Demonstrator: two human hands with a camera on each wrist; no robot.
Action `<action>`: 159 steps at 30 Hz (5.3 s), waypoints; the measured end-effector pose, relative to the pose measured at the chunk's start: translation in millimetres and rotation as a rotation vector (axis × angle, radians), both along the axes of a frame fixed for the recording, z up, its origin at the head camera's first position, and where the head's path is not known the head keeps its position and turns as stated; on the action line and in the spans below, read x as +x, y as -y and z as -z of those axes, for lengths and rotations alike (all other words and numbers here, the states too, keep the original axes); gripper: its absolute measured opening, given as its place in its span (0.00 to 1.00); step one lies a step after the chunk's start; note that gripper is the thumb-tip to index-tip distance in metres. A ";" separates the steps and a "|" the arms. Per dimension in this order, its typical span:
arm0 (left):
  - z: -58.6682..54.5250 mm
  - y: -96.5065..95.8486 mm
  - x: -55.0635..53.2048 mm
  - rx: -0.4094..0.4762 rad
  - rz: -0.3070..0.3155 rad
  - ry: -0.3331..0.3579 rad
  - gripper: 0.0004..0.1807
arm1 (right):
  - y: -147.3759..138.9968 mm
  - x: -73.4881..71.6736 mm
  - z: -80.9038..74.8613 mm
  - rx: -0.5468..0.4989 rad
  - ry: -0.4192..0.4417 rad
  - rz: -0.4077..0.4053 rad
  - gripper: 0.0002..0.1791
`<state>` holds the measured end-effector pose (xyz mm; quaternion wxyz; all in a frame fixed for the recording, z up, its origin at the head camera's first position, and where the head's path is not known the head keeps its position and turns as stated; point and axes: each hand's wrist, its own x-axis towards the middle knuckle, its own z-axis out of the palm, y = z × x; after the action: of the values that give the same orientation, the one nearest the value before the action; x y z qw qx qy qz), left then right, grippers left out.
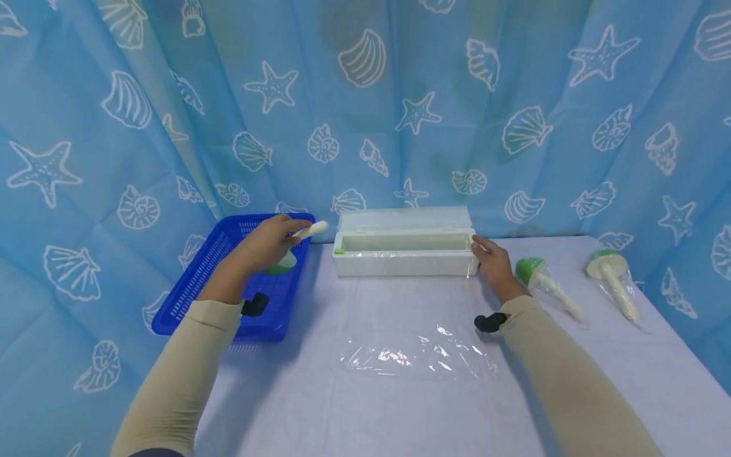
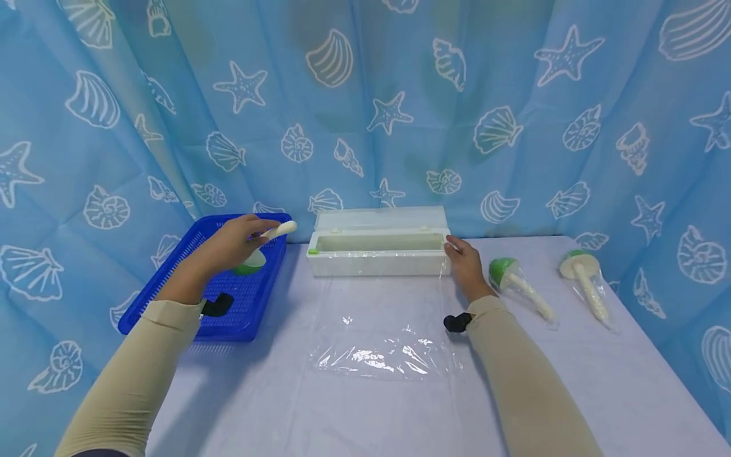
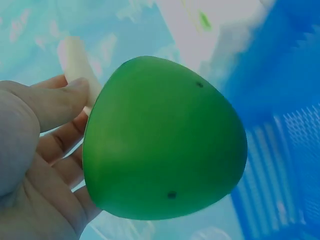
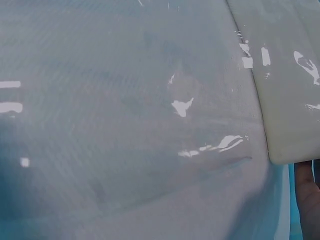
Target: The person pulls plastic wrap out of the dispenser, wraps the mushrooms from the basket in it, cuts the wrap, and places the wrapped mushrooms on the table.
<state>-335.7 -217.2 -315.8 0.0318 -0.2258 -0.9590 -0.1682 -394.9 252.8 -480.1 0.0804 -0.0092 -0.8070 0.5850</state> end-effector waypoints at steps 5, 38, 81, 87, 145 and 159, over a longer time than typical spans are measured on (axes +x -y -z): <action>1.1 -37.4 14.8 -0.057 0.127 -0.083 0.20 | 2.2 0.4 -0.6 0.041 -0.006 -0.001 0.28; 105.9 -199.4 40.6 -0.480 0.443 -0.029 0.27 | 1.4 0.3 -0.1 0.128 -0.020 -0.014 0.28; 130.9 -136.7 68.8 -0.019 0.366 -0.313 0.14 | -19.7 10.3 -13.1 0.249 0.036 -0.075 0.32; 139.1 -94.5 91.1 -0.066 0.261 -0.077 0.18 | -20.5 54.5 -21.7 0.491 -0.031 -0.115 0.27; 139.5 -85.3 20.5 0.173 0.002 -0.019 0.04 | -7.2 93.4 -9.4 0.669 -0.005 -0.427 0.08; 163.0 -98.0 24.6 0.133 -0.051 0.097 0.12 | 14.1 85.1 -5.5 0.943 0.039 -0.501 0.04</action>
<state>-311.2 -119.2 -478.9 0.0043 -0.1901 -0.9516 -0.2413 -309.8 238.7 -474.6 -0.0816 0.2101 -0.9610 0.1601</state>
